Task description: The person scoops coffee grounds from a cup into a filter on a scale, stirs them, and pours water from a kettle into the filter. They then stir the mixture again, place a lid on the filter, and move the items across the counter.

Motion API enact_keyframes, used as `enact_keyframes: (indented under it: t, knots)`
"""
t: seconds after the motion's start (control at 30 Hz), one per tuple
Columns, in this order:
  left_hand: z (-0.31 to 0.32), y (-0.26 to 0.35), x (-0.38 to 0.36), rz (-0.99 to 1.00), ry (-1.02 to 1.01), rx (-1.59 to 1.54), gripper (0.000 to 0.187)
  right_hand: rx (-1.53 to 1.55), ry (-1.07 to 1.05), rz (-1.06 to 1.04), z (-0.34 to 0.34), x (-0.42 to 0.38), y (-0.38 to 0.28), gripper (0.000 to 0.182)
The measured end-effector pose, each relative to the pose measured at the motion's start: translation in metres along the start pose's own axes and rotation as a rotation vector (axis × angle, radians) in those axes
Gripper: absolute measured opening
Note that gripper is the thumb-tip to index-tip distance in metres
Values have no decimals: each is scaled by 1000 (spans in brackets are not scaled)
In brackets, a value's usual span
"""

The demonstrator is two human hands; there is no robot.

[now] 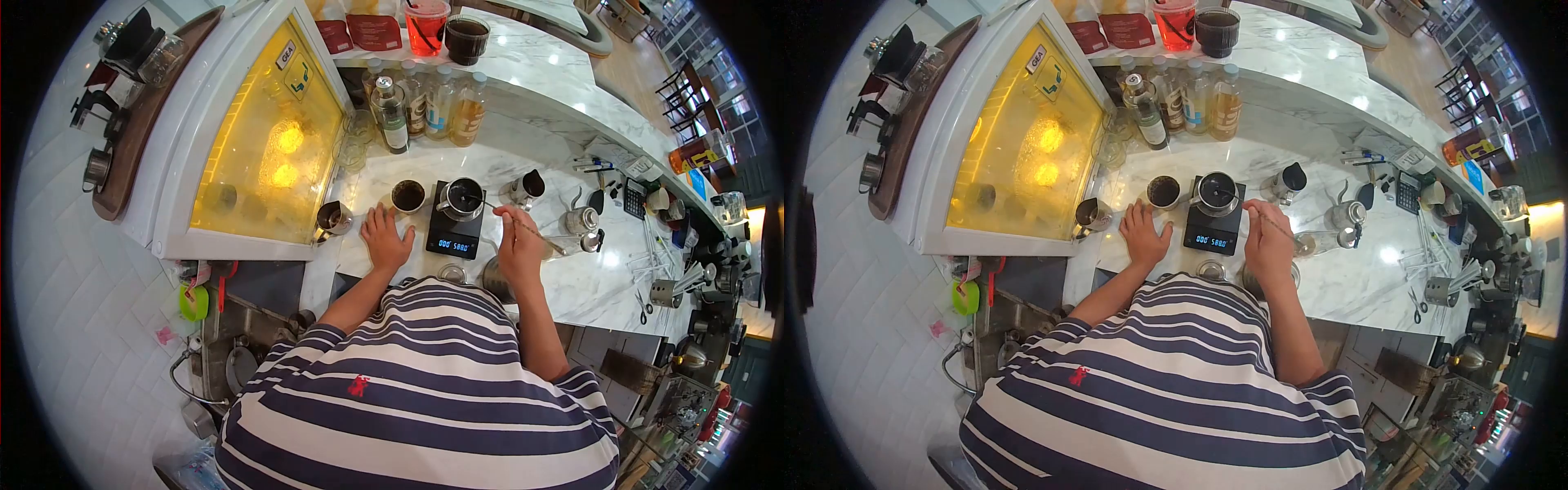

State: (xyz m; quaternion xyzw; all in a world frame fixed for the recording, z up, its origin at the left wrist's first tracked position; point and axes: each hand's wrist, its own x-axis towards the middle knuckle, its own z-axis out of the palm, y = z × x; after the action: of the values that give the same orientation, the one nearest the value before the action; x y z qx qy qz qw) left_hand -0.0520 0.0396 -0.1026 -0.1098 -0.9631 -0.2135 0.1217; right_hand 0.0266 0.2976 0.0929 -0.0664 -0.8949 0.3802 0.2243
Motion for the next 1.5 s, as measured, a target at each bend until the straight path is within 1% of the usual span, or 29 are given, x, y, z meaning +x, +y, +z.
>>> enact_keyframes:
  t: [0.17, 0.27, 0.37, 0.47, 0.57, 0.67, 0.87, 0.97, 1.0, 1.1, 1.2, 1.4, 1.5]
  knots:
    - [2, -1, -1, 4, 5, 9, 70, 1, 68, -24, 12, -5, -2, 15]
    - [2, -2, -2, 1, 2, 5, 71, 48, 18, 71, 4, -4, -2, 16]
    - [2, -1, -1, 3, 3, 6, 71, 14, 25, -1, 6, -8, 4, 17]
    - [4, -3, -2, 9, 9, 12, 72, -28, 26, -80, 9, -7, -4, 18]
    - [5, -3, -2, 9, 7, 9, 71, 33, 23, -8, 10, -6, -5, 16]
    - [3, -3, -2, 7, 5, 8, 71, 31, 22, 37, 4, -6, -1, 16]
    - [2, -1, -2, 3, 2, 6, 71, 37, 13, -26, 9, -5, -11, 14]
    - [2, -3, -1, 2, -2, 10, 71, 30, 45, 1, 9, -2, -4, 13]
    - [2, -3, -1, 1, -8, 9, 71, 32, 55, -26, 8, 0, -1, 14]
    - [1, -2, 0, 2, 0, 4, 72, 21, 30, -23, 5, -3, -2, 14]
    - [3, -2, 0, 11, 7, 6, 71, -7, 30, -75, 10, -4, -7, 15]
    - [2, -3, -1, 11, 16, 6, 71, -8, 14, 15, 1, 3, -4, 15]
    - [2, -1, -1, 12, 18, 6, 71, 24, -8, -25, 2, 1, -7, 15]
